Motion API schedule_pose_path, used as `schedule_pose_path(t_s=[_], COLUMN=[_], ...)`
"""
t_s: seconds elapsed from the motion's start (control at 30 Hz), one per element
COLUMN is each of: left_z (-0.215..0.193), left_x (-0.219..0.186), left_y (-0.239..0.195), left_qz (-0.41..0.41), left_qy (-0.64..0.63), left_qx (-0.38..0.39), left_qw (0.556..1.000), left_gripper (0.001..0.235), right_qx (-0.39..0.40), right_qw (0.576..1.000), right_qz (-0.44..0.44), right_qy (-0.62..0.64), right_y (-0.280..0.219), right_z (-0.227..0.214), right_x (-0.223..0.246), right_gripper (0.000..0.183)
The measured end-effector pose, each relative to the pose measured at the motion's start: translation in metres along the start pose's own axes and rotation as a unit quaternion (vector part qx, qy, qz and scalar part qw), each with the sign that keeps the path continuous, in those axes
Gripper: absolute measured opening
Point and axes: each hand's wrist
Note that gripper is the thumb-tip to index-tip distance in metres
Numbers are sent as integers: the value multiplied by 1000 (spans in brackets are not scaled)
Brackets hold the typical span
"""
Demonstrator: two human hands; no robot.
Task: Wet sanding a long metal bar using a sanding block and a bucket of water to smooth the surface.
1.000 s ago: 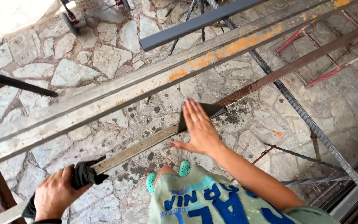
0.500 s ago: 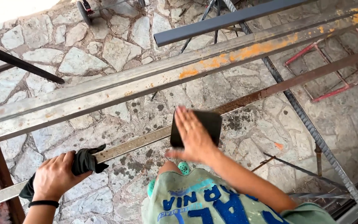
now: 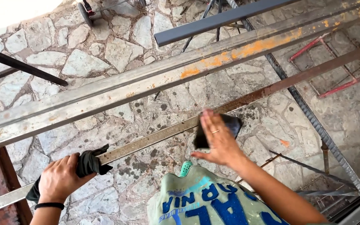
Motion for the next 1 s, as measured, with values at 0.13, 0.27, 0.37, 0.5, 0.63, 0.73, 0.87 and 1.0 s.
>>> schedule_pose_path(t_s=[0.13,0.27,0.37,0.5,0.63,0.73,0.87,1.0], left_z=[-1,-4,-6,3,1,1,-2,0], left_x=[0,1,2,2,2,3,0,1], left_y=[-3,0,3,-1,0,3,-1,0], left_qz=[10,-4,2,-1,0,-2,1,0], left_qy=[-17,-6,-2,-18,-16,-9,-9,-10], left_qx=[22,67,105,27,73,44,64,28], left_qw=[1000,998,994,999,997,999,998,1000], left_gripper=[72,73,74,71,71,76,73,75], right_qx=[-161,-198,-73,-145,-253,-8,-238,12], right_qw=[986,975,995,983,945,991,966,996], right_qz=[29,-3,71,105,19,131,45,81], right_qy=[17,-98,7,28,-206,15,-94,44], right_y=[12,11,-8,17,4,1,20,-5], right_z=[-5,0,-16,-16,-10,-26,-7,-21], right_x=[-23,-2,-10,-28,-6,-18,-19,5], right_gripper=[114,119,120,121,128,122,128,127])
Point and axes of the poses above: each hand's wrist, its own y-axis towards the middle knuckle, its own z-axis out of the palm, x = y × z, and after that the axes turned 14 degrees about y, right-handed
